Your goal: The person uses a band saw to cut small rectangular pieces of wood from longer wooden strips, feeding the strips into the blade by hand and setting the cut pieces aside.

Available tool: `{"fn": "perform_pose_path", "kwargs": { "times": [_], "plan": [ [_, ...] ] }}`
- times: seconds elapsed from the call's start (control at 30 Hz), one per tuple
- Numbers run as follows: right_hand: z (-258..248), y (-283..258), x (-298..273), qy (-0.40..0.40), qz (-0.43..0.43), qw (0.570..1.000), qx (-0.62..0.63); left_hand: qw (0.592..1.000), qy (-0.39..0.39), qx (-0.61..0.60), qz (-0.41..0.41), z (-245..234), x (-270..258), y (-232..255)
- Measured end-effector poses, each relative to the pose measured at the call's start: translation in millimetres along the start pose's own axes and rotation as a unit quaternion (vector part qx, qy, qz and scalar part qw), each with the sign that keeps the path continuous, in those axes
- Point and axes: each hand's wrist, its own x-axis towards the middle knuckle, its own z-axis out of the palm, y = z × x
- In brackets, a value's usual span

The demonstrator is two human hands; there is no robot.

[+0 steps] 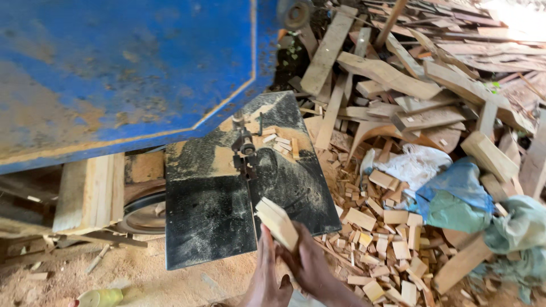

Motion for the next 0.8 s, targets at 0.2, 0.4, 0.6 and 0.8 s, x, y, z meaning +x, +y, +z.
{"fn": "perform_pose_path", "kwargs": {
  "times": [0.2, 0.4, 0.6, 0.8],
  "plan": [
    [-15.4, 61.3, 52.9, -0.092, 0.052, 0.924, -0.367, 0.990, 0.078, -0.042, -0.113, -25.7, 35.9, -56.7],
    [-3.2, 102.8, 88.3, -0.067, -0.026, 0.887, -0.457, 0.973, 0.086, 0.134, -0.167, -61.6, 76.5, -115.0],
    [-1.9, 122.8, 91.6, -0.041, -0.051, 0.887, -0.456, 0.979, 0.159, 0.124, -0.020, -59.6, 105.8, -126.7],
    [-16.7, 137.3, 138.6, -0.060, -0.027, 0.863, -0.501, 0.970, 0.195, 0.144, -0.035, -55.0, 137.4, -142.8]
  ]
}}
